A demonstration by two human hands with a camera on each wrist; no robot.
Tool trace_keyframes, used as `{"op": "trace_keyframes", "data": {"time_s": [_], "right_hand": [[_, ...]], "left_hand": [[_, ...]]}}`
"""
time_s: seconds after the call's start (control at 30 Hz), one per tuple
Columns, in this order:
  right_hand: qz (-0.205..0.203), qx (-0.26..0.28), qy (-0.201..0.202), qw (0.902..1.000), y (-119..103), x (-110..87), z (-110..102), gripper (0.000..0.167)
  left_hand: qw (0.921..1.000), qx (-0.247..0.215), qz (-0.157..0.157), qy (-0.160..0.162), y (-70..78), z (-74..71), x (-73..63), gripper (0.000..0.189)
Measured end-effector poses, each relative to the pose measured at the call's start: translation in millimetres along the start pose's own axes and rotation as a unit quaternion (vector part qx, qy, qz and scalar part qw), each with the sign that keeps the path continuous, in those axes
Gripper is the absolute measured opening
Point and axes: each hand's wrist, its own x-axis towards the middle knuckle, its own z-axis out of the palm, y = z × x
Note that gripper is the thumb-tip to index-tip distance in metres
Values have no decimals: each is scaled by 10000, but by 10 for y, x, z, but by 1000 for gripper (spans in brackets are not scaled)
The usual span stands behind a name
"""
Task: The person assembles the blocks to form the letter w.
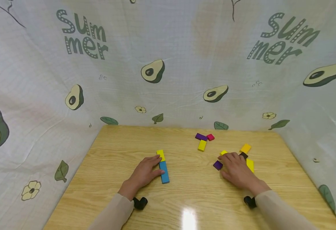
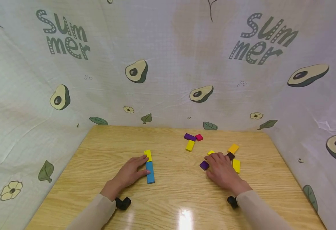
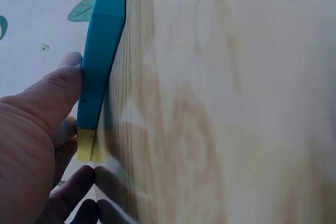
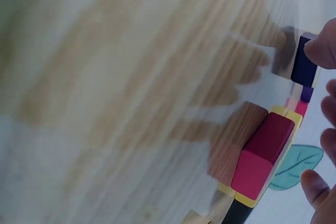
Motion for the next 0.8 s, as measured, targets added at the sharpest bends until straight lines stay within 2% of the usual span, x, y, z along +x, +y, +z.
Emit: {"op": "trace_keyframes", "data": {"time_s": [0.23, 0.8], "right_hand": [[-81, -76, -236, 9997, 42, 38, 27, 44], [-182, -104, -114, 9997, 52, 28, 66, 35]], "left_hand": [[10000, 4, 5, 2, -10, 6, 2, 67], [10000, 17, 21, -16, 3, -1, -3, 66]]}}
